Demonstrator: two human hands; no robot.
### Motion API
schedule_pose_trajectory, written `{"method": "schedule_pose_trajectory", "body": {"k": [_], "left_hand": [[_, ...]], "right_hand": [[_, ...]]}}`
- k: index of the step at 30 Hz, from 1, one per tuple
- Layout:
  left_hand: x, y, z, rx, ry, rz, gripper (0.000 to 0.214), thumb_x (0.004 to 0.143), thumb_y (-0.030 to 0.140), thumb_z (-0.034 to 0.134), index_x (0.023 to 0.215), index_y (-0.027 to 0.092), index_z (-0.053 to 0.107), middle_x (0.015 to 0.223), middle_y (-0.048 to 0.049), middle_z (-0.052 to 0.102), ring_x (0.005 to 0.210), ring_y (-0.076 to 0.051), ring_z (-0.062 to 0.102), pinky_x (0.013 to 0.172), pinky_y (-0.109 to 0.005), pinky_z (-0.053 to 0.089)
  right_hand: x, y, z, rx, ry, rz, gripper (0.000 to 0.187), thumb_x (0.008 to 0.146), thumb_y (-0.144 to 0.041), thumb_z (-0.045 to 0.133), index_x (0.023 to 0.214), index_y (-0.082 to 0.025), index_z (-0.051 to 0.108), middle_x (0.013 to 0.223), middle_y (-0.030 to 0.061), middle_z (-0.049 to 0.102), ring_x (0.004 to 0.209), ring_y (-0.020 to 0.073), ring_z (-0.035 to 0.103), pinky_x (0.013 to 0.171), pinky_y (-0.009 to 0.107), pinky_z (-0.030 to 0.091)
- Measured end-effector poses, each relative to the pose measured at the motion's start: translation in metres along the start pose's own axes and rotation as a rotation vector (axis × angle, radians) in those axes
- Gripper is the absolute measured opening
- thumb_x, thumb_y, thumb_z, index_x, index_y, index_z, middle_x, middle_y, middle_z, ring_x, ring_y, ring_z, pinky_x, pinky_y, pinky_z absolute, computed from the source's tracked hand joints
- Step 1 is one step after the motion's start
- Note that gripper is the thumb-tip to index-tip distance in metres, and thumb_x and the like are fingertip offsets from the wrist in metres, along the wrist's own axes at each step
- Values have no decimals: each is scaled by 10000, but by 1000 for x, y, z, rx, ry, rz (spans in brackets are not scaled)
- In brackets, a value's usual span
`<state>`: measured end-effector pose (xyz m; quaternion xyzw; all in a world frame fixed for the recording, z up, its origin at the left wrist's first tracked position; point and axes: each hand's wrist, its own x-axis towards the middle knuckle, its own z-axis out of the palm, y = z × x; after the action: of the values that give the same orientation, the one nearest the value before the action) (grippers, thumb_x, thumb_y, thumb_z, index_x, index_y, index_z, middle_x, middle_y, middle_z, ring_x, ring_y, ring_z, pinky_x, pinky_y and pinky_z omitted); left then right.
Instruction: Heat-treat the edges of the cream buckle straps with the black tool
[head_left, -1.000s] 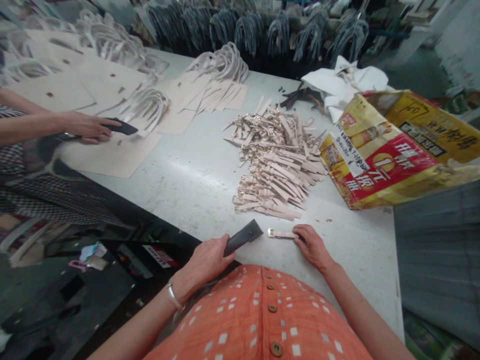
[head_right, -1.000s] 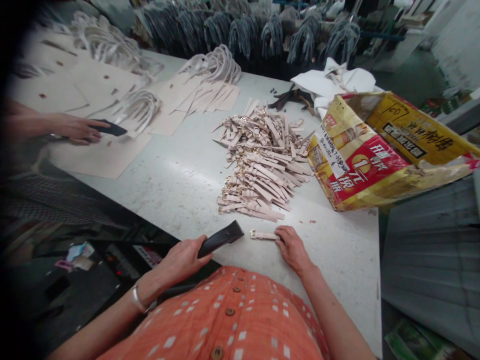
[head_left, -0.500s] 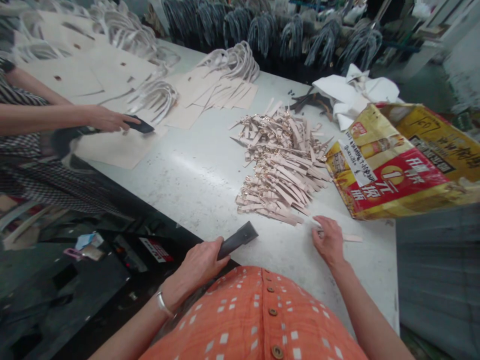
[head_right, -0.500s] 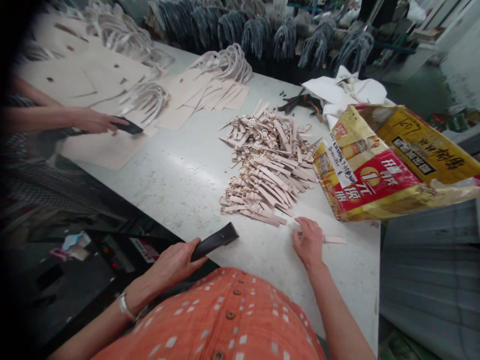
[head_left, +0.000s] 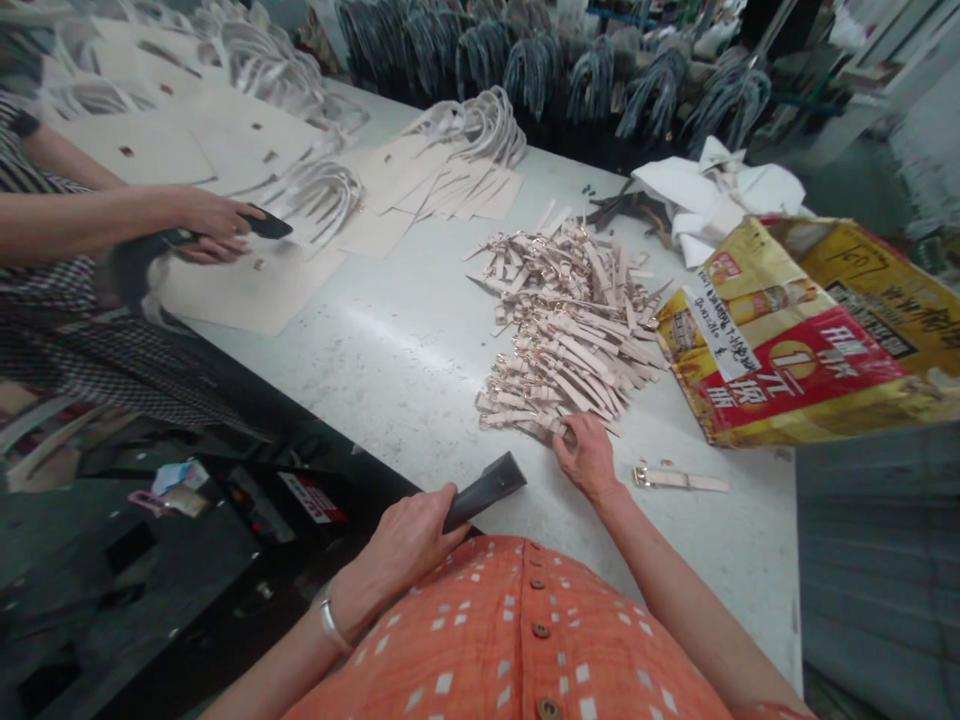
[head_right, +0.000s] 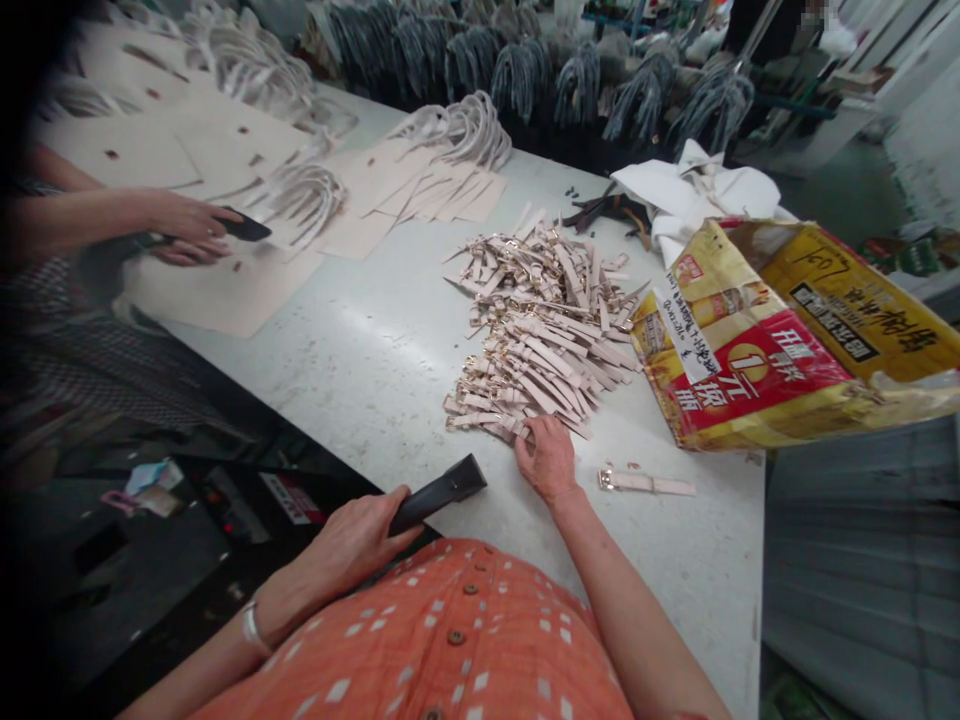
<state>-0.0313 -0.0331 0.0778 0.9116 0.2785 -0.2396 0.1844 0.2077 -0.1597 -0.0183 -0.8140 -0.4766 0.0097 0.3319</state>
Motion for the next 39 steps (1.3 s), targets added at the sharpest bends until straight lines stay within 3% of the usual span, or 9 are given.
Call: {"method": "schedule_pose_trajectory", "body": {"k": [6,12,17,23,32,39], "left_hand": [[-8,-3,-1,-32,-3,49,269,827,447,431,934,214,513,834,-69,658,776,-228,635,623,-277,416],[-10,-12,4,-10,-21,106,260,825,420,454,987,224,509,869,-65,655,832,-230,621,677,-296,425],[-4,-15,10,20,-65,111,233,837,405,442,969,225,508,892,-61,652,876,-235,617,710,-309,431],[-4,-2,11,25,-69,131,251,849,438,405,956,227,490,857,-64,653,838,-229,629,682,-301,430],[-1,15,6,36,25,269,353,867,531,352,956,214,481,864,-56,646,802,-239,627,653,-315,433],[-1,4,10,50,28,286,348,880,511,342,993,214,484,900,-65,643,831,-219,621,684,-302,439]], "right_hand": [[-39,-24,-1,173,-136,-18,199,751,-177,520,946,-190,557,849,55,547,814,194,512,735,307,430],[-71,-17,11,155,-177,-63,197,748,-185,524,935,-194,584,877,71,548,859,219,498,769,356,426],[-74,-14,12,159,-169,-75,211,743,-178,519,940,-194,590,888,74,542,872,224,486,770,370,421],[-76,-13,11,133,-179,-87,219,735,-172,524,938,-194,604,859,70,545,851,222,483,763,374,411],[-76,-3,4,214,-208,-130,224,765,-187,515,967,-200,609,861,67,557,834,207,499,743,355,438],[-80,-4,4,236,-181,-118,185,824,-260,549,977,-203,636,834,65,583,811,192,512,725,341,433]]}}
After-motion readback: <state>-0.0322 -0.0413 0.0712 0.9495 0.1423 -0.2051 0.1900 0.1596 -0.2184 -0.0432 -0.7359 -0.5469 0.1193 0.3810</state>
